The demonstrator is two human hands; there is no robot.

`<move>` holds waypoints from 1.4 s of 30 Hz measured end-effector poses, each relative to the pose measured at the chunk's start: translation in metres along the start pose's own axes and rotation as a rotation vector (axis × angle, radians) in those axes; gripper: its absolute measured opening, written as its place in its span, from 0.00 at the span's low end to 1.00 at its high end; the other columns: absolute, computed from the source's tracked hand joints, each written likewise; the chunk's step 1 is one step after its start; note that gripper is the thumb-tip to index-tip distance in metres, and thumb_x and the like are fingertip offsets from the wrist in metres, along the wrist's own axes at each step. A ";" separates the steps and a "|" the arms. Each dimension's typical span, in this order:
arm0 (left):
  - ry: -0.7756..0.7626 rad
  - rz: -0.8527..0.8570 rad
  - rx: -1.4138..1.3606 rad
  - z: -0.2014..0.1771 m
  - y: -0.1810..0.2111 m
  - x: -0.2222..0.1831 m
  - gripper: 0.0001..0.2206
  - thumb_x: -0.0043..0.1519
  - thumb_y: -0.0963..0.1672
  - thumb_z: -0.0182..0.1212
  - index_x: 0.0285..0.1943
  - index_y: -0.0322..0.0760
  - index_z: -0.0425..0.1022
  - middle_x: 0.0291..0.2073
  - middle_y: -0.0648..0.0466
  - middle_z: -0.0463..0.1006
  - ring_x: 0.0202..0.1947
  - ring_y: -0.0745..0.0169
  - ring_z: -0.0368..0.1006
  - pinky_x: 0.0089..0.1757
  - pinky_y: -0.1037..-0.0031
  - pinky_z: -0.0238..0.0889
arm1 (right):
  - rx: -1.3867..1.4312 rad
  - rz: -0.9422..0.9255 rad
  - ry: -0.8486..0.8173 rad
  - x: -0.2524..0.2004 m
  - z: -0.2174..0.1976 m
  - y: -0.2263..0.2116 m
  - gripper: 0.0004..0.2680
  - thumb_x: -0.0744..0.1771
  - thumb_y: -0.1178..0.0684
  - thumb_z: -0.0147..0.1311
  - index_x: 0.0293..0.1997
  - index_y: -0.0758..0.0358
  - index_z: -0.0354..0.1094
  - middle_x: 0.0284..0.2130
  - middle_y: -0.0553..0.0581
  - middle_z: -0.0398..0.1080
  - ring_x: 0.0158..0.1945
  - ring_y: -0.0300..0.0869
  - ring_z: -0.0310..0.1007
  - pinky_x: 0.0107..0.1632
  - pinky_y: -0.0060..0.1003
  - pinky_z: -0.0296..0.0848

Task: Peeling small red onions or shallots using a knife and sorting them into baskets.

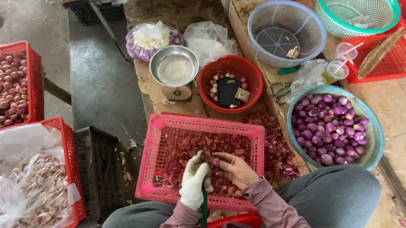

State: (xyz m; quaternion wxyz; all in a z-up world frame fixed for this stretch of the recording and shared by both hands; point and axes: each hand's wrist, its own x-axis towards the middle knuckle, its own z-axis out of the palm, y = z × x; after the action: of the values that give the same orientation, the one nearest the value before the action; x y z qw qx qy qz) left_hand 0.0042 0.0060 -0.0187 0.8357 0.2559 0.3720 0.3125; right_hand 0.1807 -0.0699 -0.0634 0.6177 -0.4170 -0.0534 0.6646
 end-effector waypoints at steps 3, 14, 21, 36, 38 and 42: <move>-0.022 0.004 0.084 0.015 0.023 -0.013 0.36 0.64 0.40 0.53 0.83 0.54 0.47 0.30 0.54 0.68 0.18 0.72 0.59 0.20 0.81 0.55 | -0.010 -0.012 -0.060 -0.009 0.010 -0.015 0.14 0.69 0.62 0.52 0.63 0.69 0.68 0.57 0.62 0.74 0.51 0.41 0.75 0.50 0.33 0.78; -0.216 -0.154 0.168 0.024 0.012 -0.026 0.32 0.63 0.38 0.53 0.80 0.44 0.59 0.27 0.54 0.72 0.18 0.71 0.58 0.21 0.82 0.53 | 0.070 -0.096 0.052 0.001 -0.013 -0.002 0.13 0.68 0.64 0.54 0.59 0.66 0.66 0.51 0.60 0.71 0.51 0.46 0.74 0.57 0.40 0.75; -0.293 -0.194 0.111 0.027 0.020 -0.029 0.34 0.64 0.39 0.51 0.83 0.50 0.50 0.26 0.52 0.71 0.16 0.71 0.58 0.19 0.82 0.49 | 0.023 -0.084 0.067 0.003 -0.013 -0.002 0.13 0.67 0.66 0.55 0.58 0.68 0.68 0.49 0.59 0.73 0.50 0.45 0.74 0.56 0.38 0.74; -0.302 -0.293 -0.325 0.005 0.004 -0.016 0.28 0.66 0.38 0.49 0.79 0.46 0.61 0.33 0.52 0.74 0.21 0.74 0.55 0.22 0.87 0.47 | 0.103 -0.022 -0.041 0.000 -0.011 -0.006 0.14 0.68 0.63 0.53 0.63 0.69 0.66 0.53 0.61 0.72 0.52 0.45 0.74 0.58 0.37 0.75; -0.299 -0.294 -0.146 0.022 0.024 -0.027 0.31 0.65 0.39 0.49 0.81 0.49 0.56 0.31 0.52 0.72 0.19 0.73 0.55 0.21 0.85 0.47 | 0.092 -0.030 -0.011 0.000 -0.010 -0.005 0.14 0.68 0.63 0.54 0.61 0.70 0.67 0.51 0.61 0.72 0.51 0.45 0.74 0.57 0.38 0.76; -0.220 -0.300 -0.154 0.027 0.023 -0.029 0.31 0.63 0.38 0.51 0.80 0.46 0.60 0.29 0.53 0.71 0.18 0.73 0.53 0.21 0.85 0.44 | 0.074 -0.028 -0.024 0.001 -0.017 -0.004 0.13 0.68 0.62 0.54 0.61 0.68 0.66 0.52 0.60 0.71 0.49 0.44 0.72 0.54 0.38 0.76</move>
State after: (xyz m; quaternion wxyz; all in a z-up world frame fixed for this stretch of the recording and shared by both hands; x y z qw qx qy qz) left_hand 0.0022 -0.0046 0.0254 0.9257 0.1656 0.2872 0.1822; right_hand 0.1940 -0.0761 -0.0723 0.6412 -0.3850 -0.0418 0.6624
